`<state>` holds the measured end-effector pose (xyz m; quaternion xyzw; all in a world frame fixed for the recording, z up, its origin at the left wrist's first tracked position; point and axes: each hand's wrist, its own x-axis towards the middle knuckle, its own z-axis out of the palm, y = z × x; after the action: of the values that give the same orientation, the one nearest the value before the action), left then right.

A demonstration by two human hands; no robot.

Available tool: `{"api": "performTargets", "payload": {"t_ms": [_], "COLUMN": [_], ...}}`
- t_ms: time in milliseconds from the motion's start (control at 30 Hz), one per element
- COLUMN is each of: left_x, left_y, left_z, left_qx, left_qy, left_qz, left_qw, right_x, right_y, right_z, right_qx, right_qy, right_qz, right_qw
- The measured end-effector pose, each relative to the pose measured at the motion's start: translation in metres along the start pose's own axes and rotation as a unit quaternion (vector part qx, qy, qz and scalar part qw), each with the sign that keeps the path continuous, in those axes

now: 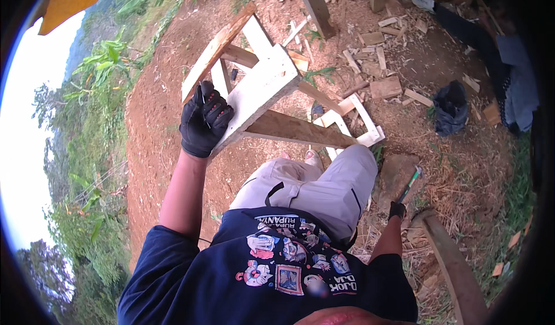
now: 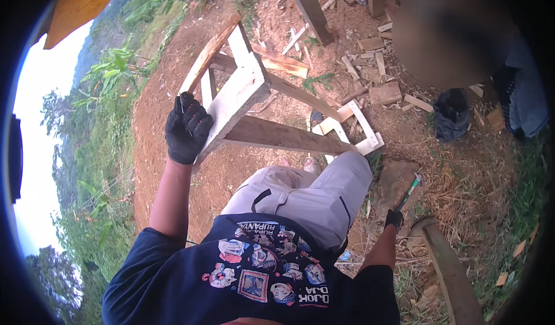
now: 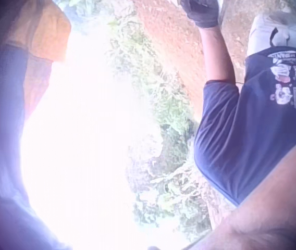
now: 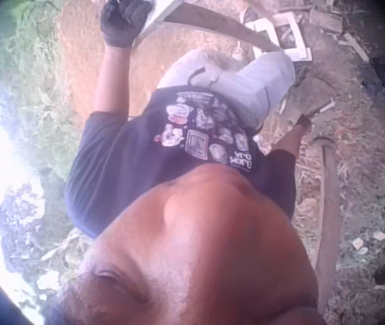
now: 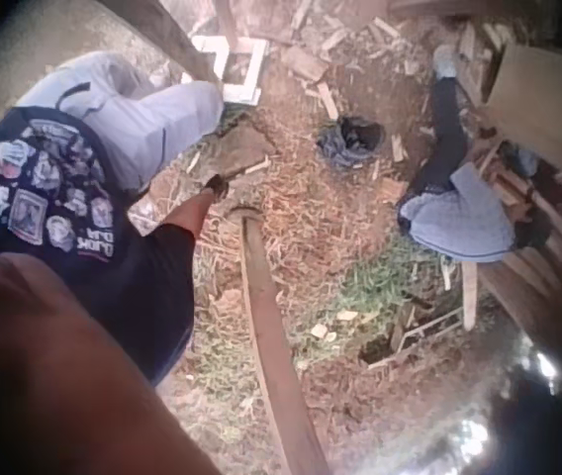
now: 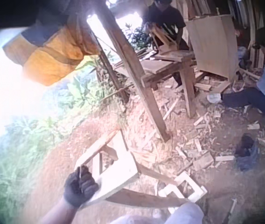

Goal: The person assembles a wooden frame structure outdoors using a hammer and nails. They position wooden planks, drive nails into the joints, and adjust the frame's orientation to secure the pieces together.

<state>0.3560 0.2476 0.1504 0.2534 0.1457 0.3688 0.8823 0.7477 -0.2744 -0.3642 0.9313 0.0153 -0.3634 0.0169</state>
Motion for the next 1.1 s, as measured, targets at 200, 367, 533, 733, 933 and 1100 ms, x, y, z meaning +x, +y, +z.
{"api": "performTargets", "payload": {"t_ms": [200,367,533,733,933,1100], "left_x": [0.002,0.009,0.007,0.006,-0.01,0.005], "left_y": [-0.004,-0.008,-0.012,-0.005,-0.003,-0.001], "left_z": [0.008,0.012,0.018,0.0,0.003,0.006], "left_qx": [0.017,0.029,0.04,0.035,0.065,0.018], "left_qy": [0.045,0.049,0.042,0.036,0.014,0.002], "left_qz": [0.018,0.029,0.039,0.032,0.029,-0.003], "left_qw": [0.999,0.998,0.998,0.998,0.997,1.0], "right_x": [0.07,0.1,0.127,0.14,-0.085,-0.311], "right_y": [-0.026,-0.017,-0.017,0.007,-0.146,-0.279], "right_z": [0.042,0.043,0.039,-0.006,-0.187,-0.313], "right_qx": [-0.017,0.033,-0.01,0.51,0.492,0.491], "right_qy": [0.156,0.134,0.102,-0.229,-0.289,-0.252], "right_qz": [0.113,0.141,0.101,0.122,-0.097,-0.295], "right_qw": [0.981,0.98,0.99,0.82,0.816,0.78]}}
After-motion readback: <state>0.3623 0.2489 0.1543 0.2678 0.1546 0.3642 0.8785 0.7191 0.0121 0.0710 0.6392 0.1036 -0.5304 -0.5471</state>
